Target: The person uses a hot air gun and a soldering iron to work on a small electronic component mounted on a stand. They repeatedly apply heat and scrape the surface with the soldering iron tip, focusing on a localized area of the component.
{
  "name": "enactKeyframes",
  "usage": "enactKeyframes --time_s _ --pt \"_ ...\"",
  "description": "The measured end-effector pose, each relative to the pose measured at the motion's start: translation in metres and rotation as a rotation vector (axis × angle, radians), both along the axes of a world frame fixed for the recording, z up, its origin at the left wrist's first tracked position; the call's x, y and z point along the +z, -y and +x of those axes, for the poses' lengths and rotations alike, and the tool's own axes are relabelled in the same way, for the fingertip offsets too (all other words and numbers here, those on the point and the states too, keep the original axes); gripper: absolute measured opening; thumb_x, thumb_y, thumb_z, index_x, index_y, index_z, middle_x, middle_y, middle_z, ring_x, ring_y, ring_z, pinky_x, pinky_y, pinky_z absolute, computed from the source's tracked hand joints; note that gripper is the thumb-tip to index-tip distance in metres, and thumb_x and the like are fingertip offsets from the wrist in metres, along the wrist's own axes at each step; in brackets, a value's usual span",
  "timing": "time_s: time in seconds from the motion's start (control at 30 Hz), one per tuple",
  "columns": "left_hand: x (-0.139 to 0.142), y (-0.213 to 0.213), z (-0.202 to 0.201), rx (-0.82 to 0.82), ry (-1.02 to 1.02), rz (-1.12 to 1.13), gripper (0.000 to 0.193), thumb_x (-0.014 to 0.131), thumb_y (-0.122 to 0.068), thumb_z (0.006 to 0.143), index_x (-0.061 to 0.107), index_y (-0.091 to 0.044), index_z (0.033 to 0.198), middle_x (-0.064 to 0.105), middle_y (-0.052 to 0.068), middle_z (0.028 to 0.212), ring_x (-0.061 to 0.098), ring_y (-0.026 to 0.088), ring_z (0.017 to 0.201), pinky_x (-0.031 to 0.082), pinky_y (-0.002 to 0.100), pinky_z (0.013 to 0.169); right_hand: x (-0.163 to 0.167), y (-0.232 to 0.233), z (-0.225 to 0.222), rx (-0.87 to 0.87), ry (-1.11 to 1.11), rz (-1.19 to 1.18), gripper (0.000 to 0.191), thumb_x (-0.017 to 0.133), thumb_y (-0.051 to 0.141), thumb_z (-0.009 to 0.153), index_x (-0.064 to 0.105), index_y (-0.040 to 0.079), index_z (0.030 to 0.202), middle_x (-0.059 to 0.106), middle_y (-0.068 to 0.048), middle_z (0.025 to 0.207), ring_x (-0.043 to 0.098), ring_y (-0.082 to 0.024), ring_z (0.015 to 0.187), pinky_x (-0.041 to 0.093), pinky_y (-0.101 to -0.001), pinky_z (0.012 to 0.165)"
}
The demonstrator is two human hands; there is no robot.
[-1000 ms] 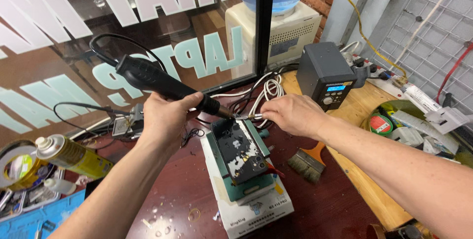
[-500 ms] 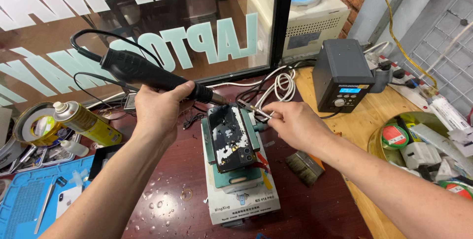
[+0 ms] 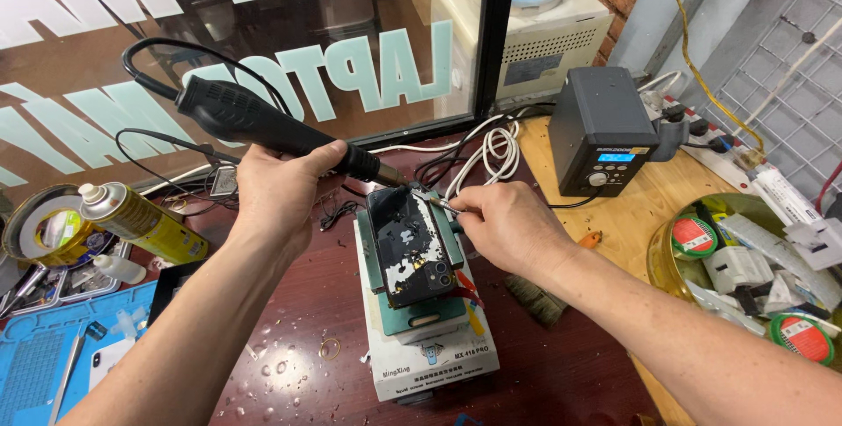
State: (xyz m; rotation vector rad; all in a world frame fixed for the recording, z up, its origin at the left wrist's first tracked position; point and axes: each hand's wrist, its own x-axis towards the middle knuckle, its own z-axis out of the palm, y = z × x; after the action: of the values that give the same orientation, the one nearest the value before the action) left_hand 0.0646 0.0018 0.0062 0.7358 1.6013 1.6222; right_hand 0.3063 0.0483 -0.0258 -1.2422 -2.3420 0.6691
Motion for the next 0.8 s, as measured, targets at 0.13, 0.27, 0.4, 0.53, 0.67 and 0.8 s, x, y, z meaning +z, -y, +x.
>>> enactKeyframes --time_s 0.13,0.27,0.4,0.53,0.67,0.8 --pt "0.0 0.001 -0.003 -0.016 0.017 -0.023 0.025 0.073 -0.001 0.086 0.056 -0.001 0.103 0.07 0.011 0.1 0.075 0.019 0.083 0.066 0.027 0.069 0.001 0.0 -0.004 -0.01 -0.004 -0.054 0.021 0.064 0.014 0.087 0.079 0.011 0.102 0.077 -0.017 0.082 0.077 -0.032 0.077 0.059 -0.0405 0.075" --pt "0.002 0.001 -0.005 -0.027 -0.003 -0.042 0.024 0.074 -0.001 0.086 0.058 0.0 0.104 0.071 0.012 0.097 0.074 0.021 0.081 0.063 0.028 0.066 -0.001 0.007 -0.013 -0.048 -0.024 -0.066 0.02 0.064 0.012 0.088 0.079 0.008 0.1 0.076 -0.019 0.081 0.077 -0.033 0.077 0.059 -0.041 0.075" --pt "0.007 0.002 -0.005 -0.024 -0.007 -0.055 0.025 0.074 -0.001 0.086 0.057 0.0 0.104 0.071 0.011 0.097 0.075 0.02 0.082 0.064 0.027 0.068 -0.003 0.011 -0.019 -0.061 -0.032 -0.105 0.021 0.062 0.011 0.091 0.078 0.007 0.102 0.077 -0.018 0.081 0.077 -0.03 0.075 0.059 -0.0404 0.071" --pt "0.009 0.001 -0.004 -0.04 0.025 -0.049 0.023 0.073 -0.001 0.086 0.058 -0.001 0.103 0.071 0.011 0.097 0.077 0.02 0.083 0.066 0.026 0.069 -0.011 0.011 -0.013 -0.099 -0.063 -0.194 0.02 0.062 0.013 0.093 0.077 0.008 0.106 0.079 -0.011 0.082 0.078 -0.02 0.071 0.061 -0.0354 0.067" --pt "0.008 0.001 -0.004 -0.033 0.001 -0.092 0.022 0.074 -0.002 0.086 0.059 -0.001 0.103 0.071 0.013 0.097 0.076 0.021 0.084 0.065 0.027 0.068 -0.022 0.0 -0.008 -0.056 -0.18 -0.174 0.019 0.069 0.014 0.088 0.079 0.006 0.103 0.081 -0.008 0.082 0.078 -0.015 0.073 0.06 -0.0308 0.071" --pt "0.005 -0.002 -0.004 -0.064 0.001 -0.048 0.022 0.073 -0.001 0.086 0.058 -0.001 0.103 0.07 0.013 0.098 0.075 0.022 0.086 0.066 0.027 0.07 -0.027 -0.014 -0.001 -0.072 -0.123 -0.211 0.022 0.072 0.016 0.086 0.078 0.007 0.104 0.081 -0.008 0.084 0.078 -0.017 0.076 0.058 -0.0308 0.073"
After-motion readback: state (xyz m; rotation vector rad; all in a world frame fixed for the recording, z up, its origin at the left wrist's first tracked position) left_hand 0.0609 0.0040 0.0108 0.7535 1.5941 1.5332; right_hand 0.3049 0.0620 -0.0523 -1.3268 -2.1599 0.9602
